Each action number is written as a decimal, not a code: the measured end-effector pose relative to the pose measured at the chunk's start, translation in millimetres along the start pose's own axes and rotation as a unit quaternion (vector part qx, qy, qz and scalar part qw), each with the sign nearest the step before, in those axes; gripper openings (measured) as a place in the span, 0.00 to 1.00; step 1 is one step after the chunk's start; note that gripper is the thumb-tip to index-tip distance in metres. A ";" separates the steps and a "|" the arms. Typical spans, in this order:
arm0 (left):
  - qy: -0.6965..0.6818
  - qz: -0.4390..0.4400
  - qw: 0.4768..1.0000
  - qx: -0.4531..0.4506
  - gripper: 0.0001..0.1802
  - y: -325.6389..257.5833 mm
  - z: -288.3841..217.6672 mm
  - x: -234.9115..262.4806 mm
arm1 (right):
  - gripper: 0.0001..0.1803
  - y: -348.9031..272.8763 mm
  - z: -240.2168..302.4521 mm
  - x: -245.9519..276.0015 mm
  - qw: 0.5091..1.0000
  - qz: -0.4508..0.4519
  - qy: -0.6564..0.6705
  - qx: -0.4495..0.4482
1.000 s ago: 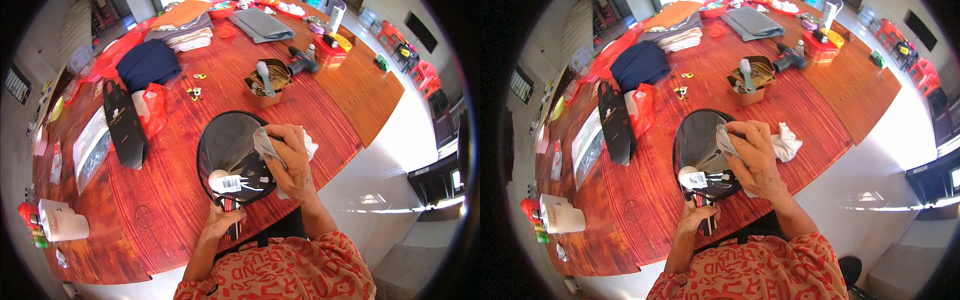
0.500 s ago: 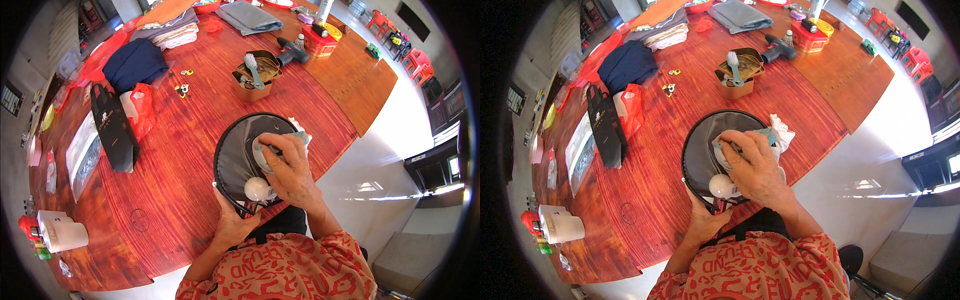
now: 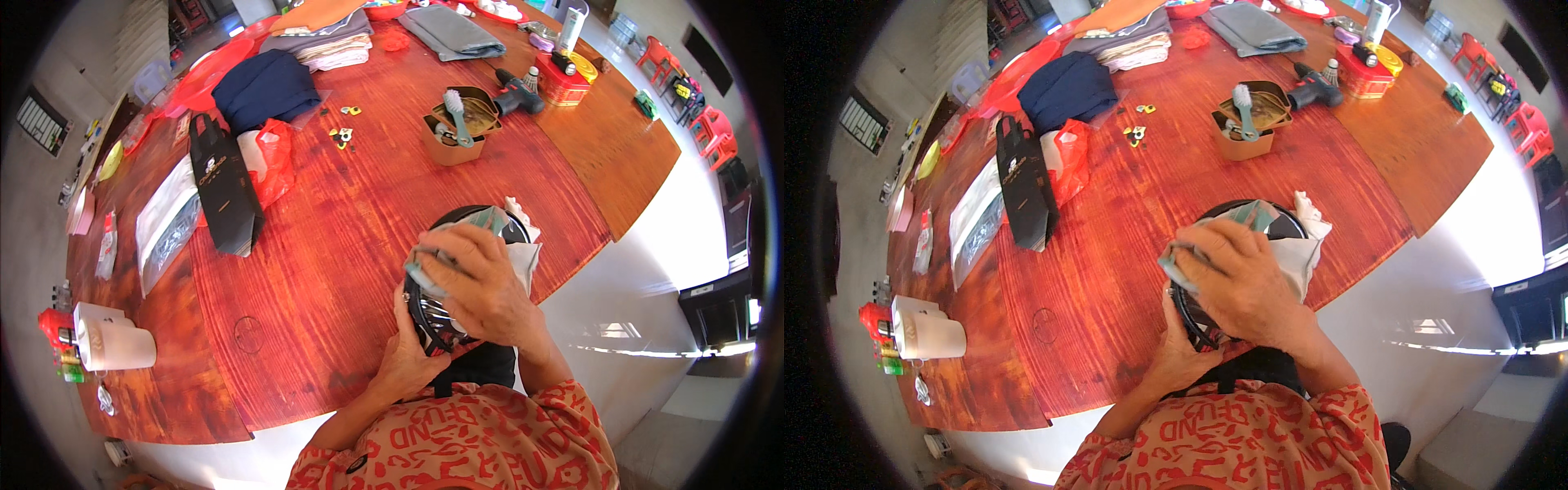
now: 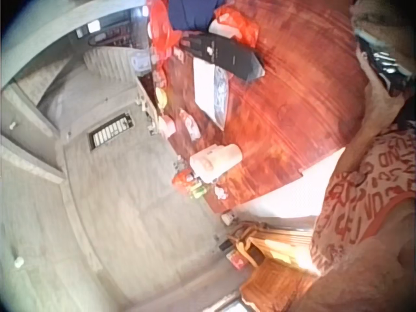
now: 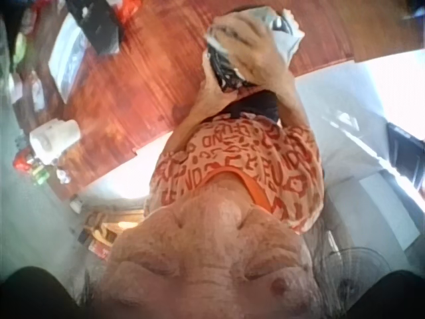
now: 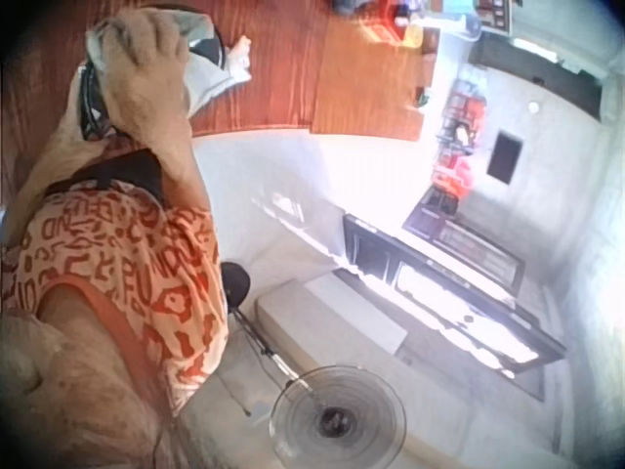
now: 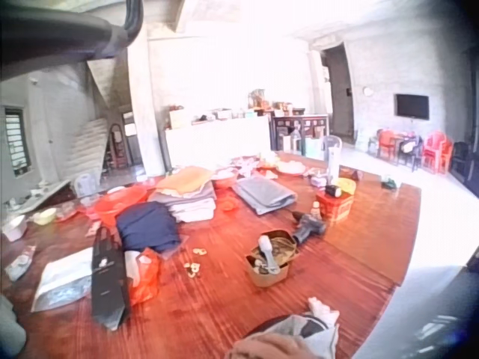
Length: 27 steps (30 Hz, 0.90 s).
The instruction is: The person wipes a black circular object with a white cloth, then cleans a blue plastic brush. They proceed to wipe the exterior and interior of a small gold-colored metal tin and its lid, followed by cleaning a small white figurine inside the tin. The person finishes by wiping the inside of the tin again.
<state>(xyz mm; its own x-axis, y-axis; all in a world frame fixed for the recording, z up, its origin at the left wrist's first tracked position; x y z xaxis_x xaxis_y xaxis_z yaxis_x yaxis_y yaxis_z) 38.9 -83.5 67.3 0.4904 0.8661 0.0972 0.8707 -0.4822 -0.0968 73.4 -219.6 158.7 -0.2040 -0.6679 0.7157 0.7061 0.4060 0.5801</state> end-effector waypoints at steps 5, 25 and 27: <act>0.010 0.003 0.999 0.039 0.61 -4.4 9.4 0.7 | 0.19 4.6 -2.4 -2.8 0.994 0.005 -0.107 -0.004; -0.067 -0.120 0.990 -0.039 0.63 -13.4 26.7 28.6 | 0.17 -28.7 -72.9 -16.2 0.706 -0.251 0.551 -0.367; -0.116 -0.122 0.986 0.016 0.59 -8.2 21.3 31.3 | 0.19 -31.2 -74.8 -26.9 0.673 -0.258 0.593 -0.360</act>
<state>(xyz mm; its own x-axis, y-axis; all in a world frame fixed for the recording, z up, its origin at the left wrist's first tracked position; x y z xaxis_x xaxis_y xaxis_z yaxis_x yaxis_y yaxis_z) 46.3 -49.7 50.0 0.2423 0.9642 -0.1075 0.9582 -0.2552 -0.1292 107.5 -261.0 92.2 -0.1646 -0.8053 -0.5695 0.9813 -0.1922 -0.0118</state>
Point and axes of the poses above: each hand's wrist, its own y-axis towards the middle knuckle, its own x-axis out of the back of the hand, z = x × y, the point moved 3 cm from there along y, towards the middle knuckle, and after that the axes turned 7 degrees about y, right-handed, at the moved point
